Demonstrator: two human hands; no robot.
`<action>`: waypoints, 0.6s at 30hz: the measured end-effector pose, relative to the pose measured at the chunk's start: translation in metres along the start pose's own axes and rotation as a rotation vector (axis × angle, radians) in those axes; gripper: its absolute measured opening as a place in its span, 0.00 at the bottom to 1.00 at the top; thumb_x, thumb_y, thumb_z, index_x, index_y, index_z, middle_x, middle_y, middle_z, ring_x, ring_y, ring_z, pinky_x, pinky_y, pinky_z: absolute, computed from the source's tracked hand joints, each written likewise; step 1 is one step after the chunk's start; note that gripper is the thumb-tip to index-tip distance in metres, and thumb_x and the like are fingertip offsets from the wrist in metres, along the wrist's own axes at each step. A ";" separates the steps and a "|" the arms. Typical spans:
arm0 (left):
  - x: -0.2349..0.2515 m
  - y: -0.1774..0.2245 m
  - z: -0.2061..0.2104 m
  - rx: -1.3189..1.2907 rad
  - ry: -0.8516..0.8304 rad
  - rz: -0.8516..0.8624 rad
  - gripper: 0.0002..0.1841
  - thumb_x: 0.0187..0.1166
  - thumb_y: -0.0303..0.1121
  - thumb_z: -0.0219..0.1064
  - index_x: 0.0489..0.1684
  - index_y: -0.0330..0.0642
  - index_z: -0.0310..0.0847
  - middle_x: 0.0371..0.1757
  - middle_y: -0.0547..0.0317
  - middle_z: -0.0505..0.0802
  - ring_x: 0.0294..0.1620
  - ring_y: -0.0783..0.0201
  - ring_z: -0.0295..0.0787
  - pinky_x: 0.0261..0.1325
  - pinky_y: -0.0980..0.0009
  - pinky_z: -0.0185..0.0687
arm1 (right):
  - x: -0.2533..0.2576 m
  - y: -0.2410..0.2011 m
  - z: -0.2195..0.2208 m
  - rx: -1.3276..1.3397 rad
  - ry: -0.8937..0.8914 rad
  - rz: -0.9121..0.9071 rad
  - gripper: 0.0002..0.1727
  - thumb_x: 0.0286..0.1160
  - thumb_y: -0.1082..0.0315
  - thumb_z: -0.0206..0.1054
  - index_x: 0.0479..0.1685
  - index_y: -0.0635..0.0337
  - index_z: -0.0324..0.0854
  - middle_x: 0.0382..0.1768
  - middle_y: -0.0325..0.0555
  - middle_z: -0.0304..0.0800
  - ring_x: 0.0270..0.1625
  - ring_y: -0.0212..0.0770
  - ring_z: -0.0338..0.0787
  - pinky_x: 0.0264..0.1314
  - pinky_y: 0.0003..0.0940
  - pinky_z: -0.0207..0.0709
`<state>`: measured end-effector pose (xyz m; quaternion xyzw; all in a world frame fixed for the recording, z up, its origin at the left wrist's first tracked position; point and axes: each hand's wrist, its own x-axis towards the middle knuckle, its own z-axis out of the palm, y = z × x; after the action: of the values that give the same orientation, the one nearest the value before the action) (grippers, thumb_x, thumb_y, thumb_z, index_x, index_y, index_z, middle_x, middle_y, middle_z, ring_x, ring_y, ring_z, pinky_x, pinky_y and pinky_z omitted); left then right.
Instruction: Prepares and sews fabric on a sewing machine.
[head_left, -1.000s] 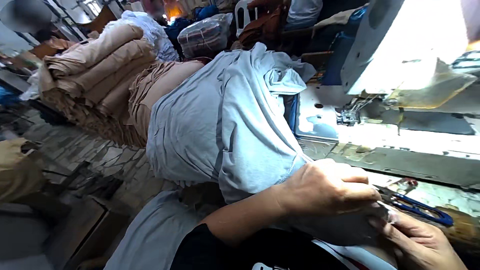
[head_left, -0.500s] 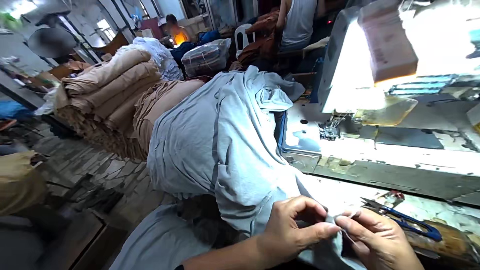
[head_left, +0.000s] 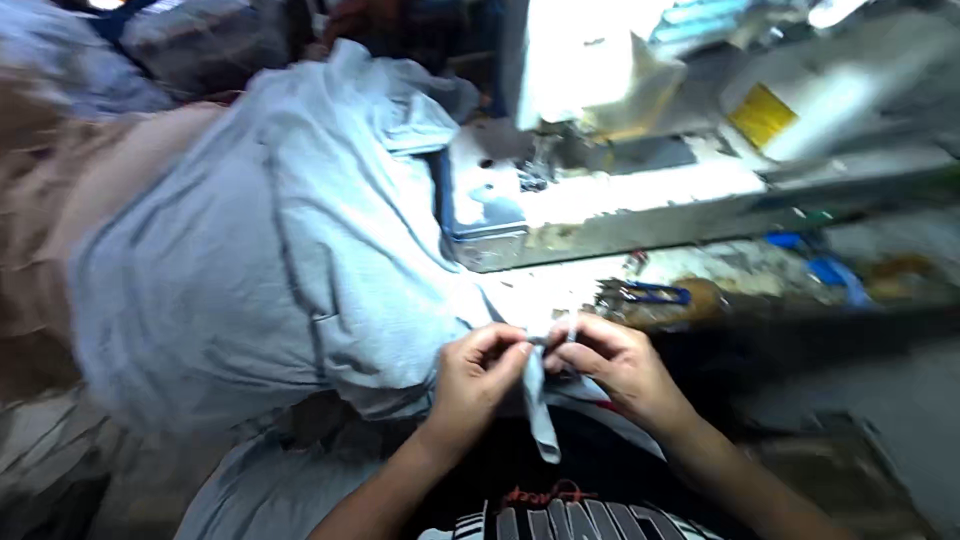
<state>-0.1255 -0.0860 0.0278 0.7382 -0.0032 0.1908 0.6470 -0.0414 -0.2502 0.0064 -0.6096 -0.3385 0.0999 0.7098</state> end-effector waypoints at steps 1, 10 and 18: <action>0.002 -0.002 0.001 0.007 0.008 -0.006 0.05 0.76 0.20 0.66 0.40 0.30 0.89 0.36 0.64 0.94 0.37 0.81 0.89 0.46 0.82 0.87 | 0.001 -0.001 -0.002 -0.011 -0.014 0.004 0.11 0.79 0.58 0.70 0.43 0.57 0.88 0.38 0.28 0.92 0.40 0.18 0.89 0.45 0.16 0.85; 0.002 0.003 0.004 0.139 -0.054 0.039 0.08 0.75 0.20 0.65 0.38 0.30 0.92 0.36 0.61 0.96 0.38 0.81 0.91 0.47 0.83 0.88 | -0.001 -0.008 -0.009 0.068 0.077 0.077 0.06 0.72 0.74 0.68 0.29 0.56 0.85 0.29 0.28 0.85 0.32 0.18 0.85 0.38 0.14 0.81; 0.009 0.021 0.003 -0.263 -0.200 -0.323 0.12 0.91 0.27 0.48 0.49 0.39 0.80 0.40 0.63 0.95 0.41 0.69 0.95 0.51 0.69 0.93 | -0.019 -0.002 -0.015 0.073 0.144 0.209 0.24 0.68 0.73 0.74 0.61 0.56 0.67 0.30 0.26 0.84 0.29 0.17 0.82 0.35 0.13 0.77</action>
<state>-0.1219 -0.0903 0.0500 0.6538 0.0260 0.0088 0.7562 -0.0468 -0.2732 0.0015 -0.6208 -0.2175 0.1418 0.7398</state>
